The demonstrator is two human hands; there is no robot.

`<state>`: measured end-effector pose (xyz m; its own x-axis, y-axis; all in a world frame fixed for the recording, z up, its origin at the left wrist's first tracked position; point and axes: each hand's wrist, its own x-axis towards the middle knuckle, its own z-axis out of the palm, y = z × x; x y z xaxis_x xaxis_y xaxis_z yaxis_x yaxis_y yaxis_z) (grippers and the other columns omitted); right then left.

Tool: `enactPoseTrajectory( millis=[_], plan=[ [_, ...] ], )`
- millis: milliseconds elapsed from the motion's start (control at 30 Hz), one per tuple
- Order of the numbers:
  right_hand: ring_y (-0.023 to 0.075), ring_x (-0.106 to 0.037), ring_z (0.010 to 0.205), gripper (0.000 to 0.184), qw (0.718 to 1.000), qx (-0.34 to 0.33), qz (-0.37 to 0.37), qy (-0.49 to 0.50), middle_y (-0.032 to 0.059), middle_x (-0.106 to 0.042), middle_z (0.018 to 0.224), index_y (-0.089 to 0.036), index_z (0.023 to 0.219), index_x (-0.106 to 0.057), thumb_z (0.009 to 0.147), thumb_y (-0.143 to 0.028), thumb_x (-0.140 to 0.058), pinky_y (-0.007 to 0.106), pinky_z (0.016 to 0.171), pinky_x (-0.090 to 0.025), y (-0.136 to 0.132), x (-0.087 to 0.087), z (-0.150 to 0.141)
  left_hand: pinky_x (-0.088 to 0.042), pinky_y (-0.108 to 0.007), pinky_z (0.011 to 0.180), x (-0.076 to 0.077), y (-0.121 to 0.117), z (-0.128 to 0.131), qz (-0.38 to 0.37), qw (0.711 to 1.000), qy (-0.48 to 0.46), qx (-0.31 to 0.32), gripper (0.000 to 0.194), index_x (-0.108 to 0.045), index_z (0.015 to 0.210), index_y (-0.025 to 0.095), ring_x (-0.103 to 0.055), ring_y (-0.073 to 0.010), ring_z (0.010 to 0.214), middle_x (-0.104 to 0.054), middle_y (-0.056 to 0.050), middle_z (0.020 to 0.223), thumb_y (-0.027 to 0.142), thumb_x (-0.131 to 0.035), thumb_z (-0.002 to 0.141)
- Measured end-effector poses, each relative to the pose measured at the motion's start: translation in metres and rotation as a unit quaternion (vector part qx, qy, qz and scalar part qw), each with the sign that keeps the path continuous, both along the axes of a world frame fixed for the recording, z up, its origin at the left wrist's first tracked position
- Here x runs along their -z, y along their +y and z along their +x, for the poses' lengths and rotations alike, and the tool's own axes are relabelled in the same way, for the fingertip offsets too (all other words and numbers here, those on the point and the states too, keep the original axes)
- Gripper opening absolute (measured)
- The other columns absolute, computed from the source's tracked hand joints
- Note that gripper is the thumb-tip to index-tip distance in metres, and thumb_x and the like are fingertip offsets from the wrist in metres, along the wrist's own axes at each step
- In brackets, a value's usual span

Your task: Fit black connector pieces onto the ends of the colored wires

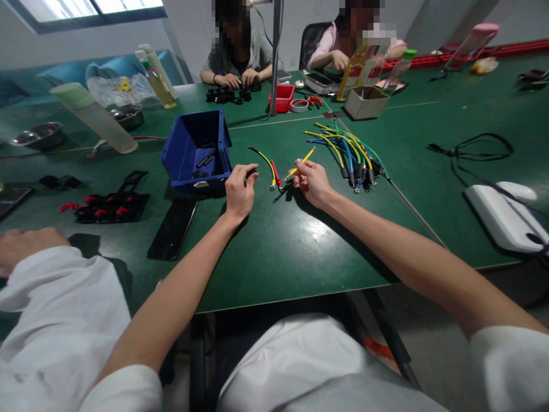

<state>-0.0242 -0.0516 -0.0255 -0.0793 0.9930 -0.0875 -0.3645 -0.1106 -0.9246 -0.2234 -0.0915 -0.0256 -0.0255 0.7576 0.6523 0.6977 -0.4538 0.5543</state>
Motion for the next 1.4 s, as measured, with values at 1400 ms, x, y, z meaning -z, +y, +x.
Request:
enactPoseTrajectory(
  millis=[1400],
  plan=[
    [0.0101, -0.067, 0.065, 0.024, 0.995, 0.055, 0.077, 0.035, -0.0048, -0.061, 0.070, -0.023, 0.083, -0.048, 0.079, -0.026, -0.072, 0.020, 0.061, -0.055, -0.003, 0.008, -0.005, -0.052, -0.031, 0.080, 0.009, 0.008, 0.000, -0.108, 0.990, -0.082, 0.048, 0.017, -0.075, 0.093, 0.021, -0.065, -0.0158, 0.080, -0.074, -0.003, 0.091, 0.021, -0.074, 0.076]
  ],
)
